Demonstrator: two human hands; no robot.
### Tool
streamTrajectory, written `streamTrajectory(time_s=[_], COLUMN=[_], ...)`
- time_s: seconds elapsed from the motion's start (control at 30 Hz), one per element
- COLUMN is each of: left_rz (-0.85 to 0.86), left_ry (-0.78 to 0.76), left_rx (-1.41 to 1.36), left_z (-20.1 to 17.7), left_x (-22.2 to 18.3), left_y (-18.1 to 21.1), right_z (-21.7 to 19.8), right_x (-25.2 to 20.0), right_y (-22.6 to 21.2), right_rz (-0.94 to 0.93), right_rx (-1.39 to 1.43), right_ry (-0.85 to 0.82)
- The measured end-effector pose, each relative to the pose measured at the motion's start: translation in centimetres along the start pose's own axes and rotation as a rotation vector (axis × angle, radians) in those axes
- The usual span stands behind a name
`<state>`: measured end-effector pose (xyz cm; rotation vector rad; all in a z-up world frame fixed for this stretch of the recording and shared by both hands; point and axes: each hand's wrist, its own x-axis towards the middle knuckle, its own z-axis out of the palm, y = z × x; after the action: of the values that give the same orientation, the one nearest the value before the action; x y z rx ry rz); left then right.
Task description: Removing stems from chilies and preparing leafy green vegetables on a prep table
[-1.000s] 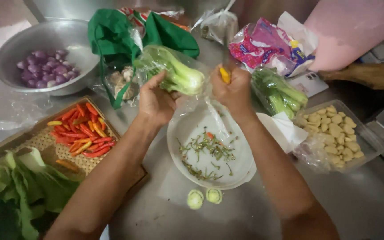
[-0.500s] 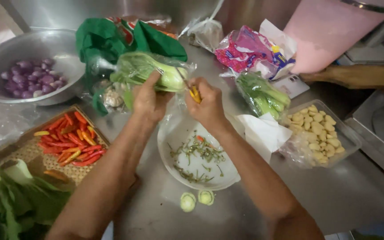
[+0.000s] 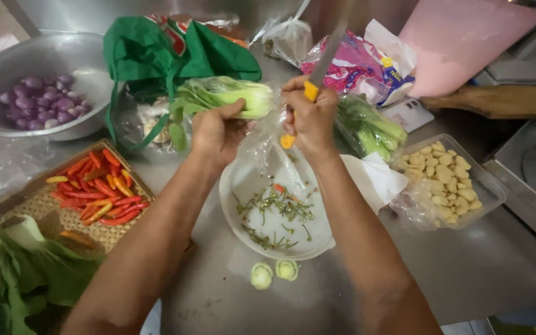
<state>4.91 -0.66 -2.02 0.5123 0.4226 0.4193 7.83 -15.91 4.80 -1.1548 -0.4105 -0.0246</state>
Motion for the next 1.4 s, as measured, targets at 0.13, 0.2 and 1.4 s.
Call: streamTrajectory(time_s=[0.13,0.2,1.4], left_rz=[0.065,0.075,0.212], left_ry=[0.207,0.210,0.342], left_rx=[0.338,0.370,-0.257], left_z=[0.3,-0.7,-10.4], left_x=[-1.1,-0.2,-27.0], left_y=[2.6,4.1,5.4], right_z=[-0.7,-1.3,-15.0], right_x=[1.4,1.2,18.8], right_y=[0.5,1.9,4.7], right_rz=[-0.052,-0.150,-0.120], right_rx=[0.062,-0.078,-1.255], right_ry=[0.059,0.018,0.089])
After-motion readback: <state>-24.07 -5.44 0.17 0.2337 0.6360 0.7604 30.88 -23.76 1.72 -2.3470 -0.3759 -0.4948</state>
